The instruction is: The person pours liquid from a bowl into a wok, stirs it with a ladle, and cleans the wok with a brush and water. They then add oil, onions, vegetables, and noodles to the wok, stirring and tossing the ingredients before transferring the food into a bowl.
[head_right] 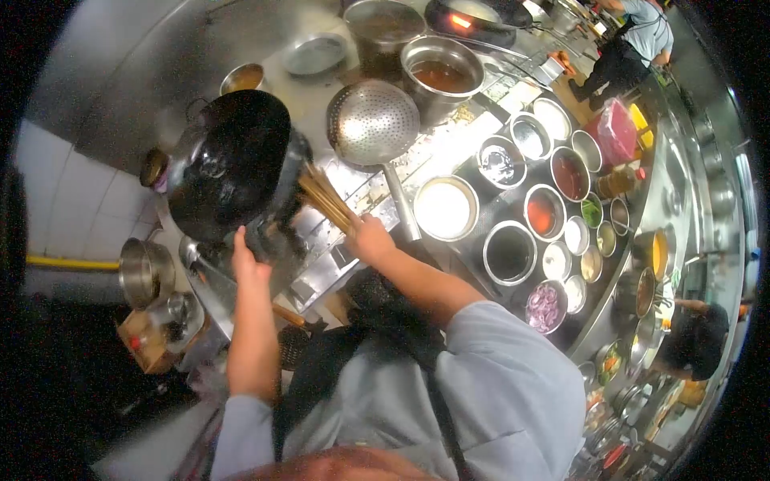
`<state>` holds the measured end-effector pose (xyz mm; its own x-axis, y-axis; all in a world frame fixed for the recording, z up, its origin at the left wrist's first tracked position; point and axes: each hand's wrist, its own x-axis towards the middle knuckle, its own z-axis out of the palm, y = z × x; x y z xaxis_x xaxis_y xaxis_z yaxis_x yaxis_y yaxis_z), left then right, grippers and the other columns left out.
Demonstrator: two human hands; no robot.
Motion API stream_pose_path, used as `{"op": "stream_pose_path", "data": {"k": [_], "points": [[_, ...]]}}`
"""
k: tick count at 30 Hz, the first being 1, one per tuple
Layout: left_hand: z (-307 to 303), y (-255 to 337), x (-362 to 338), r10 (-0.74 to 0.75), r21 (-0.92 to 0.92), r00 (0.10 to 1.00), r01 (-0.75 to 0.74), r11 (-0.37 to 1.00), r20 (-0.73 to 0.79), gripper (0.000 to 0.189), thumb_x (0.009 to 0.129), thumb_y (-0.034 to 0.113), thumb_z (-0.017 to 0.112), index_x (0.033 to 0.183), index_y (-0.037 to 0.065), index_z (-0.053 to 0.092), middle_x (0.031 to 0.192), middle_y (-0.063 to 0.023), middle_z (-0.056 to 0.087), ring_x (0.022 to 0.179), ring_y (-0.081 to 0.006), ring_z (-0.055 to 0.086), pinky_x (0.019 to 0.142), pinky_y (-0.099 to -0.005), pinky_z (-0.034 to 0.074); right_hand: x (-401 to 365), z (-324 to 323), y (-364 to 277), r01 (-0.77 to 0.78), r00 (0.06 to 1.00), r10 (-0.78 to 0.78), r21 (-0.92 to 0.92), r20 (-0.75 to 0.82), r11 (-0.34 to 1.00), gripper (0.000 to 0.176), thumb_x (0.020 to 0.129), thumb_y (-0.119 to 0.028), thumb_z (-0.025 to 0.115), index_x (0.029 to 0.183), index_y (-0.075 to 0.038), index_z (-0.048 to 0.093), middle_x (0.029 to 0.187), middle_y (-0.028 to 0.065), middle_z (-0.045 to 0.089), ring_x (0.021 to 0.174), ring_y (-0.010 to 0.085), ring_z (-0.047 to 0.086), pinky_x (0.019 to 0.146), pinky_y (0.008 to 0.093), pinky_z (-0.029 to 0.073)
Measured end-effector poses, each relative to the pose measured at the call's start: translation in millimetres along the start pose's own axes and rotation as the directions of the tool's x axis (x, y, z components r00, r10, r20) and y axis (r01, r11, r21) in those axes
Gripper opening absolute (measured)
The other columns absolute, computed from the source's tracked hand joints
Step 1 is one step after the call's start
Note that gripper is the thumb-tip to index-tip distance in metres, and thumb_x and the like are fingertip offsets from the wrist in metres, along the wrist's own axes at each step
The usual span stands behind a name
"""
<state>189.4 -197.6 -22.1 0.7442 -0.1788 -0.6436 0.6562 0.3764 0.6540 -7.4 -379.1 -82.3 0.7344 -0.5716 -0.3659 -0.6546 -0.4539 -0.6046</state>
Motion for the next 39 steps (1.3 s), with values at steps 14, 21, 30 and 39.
{"op": "stream_pose_path", "data": {"k": [14, 21, 30, 39], "points": [[-161.3, 12.6, -150.5, 0.003, 0.595, 0.995, 0.055, 0.802, -0.096, 0.044, 0.090, 0.023, 0.074, 0.121, -0.005, 0.060, 0.110, -0.0138, 0.068, 0.094, -0.0247, 0.069, 0.083, -0.0386, 0.055, 23.2, 125.0, 189.2, -0.490, 0.791, 0.409, 0.872, 0.456, -0.024, 0.036, 0.100, -0.039, 0.054, 0.103, -0.004, 0.064, 0.081, 0.0083, 0.061, 0.066, 0.0204, 0.058, 0.062, 0.0357, 0.048], [-177.5, 2.7, -199.3, 0.047, 0.764, 0.987, 0.088, 0.640, -0.153, 0.066, 0.088, 0.032, 0.076, 0.134, -0.007, 0.049, 0.130, -0.0184, 0.057, 0.115, -0.0290, 0.058, 0.096, -0.0416, 0.048, 104.9, 187.6, 239.4, -0.132, 0.888, 0.415, 0.974, 0.199, -0.185, 0.042, 0.103, -0.039, 0.048, 0.123, -0.003, 0.059, 0.115, 0.0106, 0.069, 0.108, 0.0252, 0.067, 0.091, 0.0425, 0.056], [-172.0, -8.5, -193.2, -0.035, 0.764, 0.979, 0.179, 0.620, -0.201, 0.058, 0.089, 0.025, 0.075, 0.133, -0.004, 0.052, 0.122, -0.0161, 0.063, 0.108, -0.0275, 0.062, 0.094, -0.0386, 0.049, 99.8, 166.9, 249.1, 0.008, 0.947, 0.314, 0.972, 0.069, -0.236, 0.034, 0.101, -0.031, 0.053, 0.117, -0.003, 0.063, 0.112, 0.0141, 0.069, 0.107, 0.0293, 0.065, 0.095, 0.0452, 0.053], [-137.8, -28.9, -188.2, 0.020, 0.775, 0.998, 0.034, 0.631, -0.060, 0.035, 0.091, 0.019, 0.074, 0.117, -0.001, 0.064, 0.109, -0.0079, 0.068, 0.096, -0.0180, 0.064, 0.086, -0.0317, 0.052, 107.2, 162.0, 252.7, 0.014, 0.926, 0.373, 0.981, 0.059, -0.192, 0.033, 0.100, -0.030, 0.053, 0.116, -0.003, 0.064, 0.112, 0.0154, 0.069, 0.106, 0.0307, 0.065, 0.095, 0.0459, 0.052]]}}
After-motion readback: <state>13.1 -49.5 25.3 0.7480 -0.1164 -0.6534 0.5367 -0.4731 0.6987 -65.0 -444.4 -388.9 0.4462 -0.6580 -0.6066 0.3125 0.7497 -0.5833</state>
